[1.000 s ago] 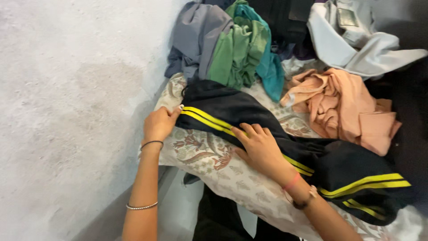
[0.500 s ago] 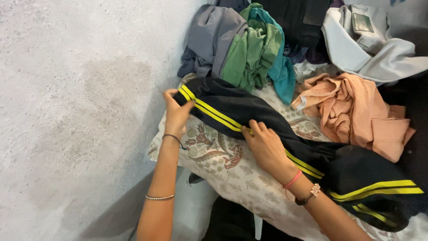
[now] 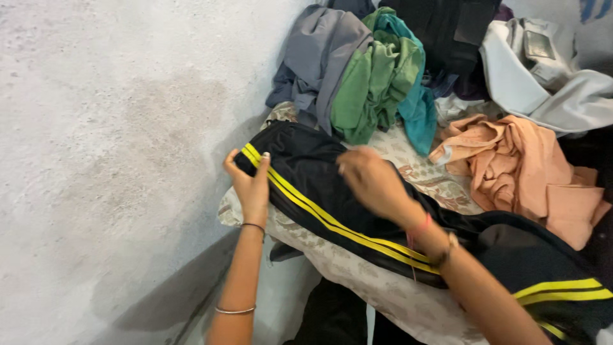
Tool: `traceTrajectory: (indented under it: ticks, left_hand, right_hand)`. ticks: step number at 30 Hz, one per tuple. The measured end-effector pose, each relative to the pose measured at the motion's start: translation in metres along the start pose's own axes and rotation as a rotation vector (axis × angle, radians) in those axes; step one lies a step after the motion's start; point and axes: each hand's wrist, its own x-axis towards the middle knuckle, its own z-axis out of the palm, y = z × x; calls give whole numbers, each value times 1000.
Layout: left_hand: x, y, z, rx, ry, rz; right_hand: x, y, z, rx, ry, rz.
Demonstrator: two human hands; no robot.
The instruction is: The person folds several pieces of clothing, including a pair of black track pants and a white t-shirt, and places them into a purple suitcase.
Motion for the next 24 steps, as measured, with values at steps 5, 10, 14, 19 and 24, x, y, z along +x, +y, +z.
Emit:
traceTrajectory:
  ticks: [5,10,14,19,24]
  left_hand:
    - [-4,12,0,270,-16,227]
    - [-26,22,-2,364,-161,428]
    - [-31,32,-9,445,-269,529]
    - [-9,36,-19,422,-295,505]
    - [34,29,-21,22,-511,-88]
  right_hand:
    - [74,81,46,-23,-70,90]
    - [104,115,106,31,-143,30]
    - [109,110,118,-82,-405,195]
    - [96,96,109,132,89,75]
    - [102,80,98,238,280,161]
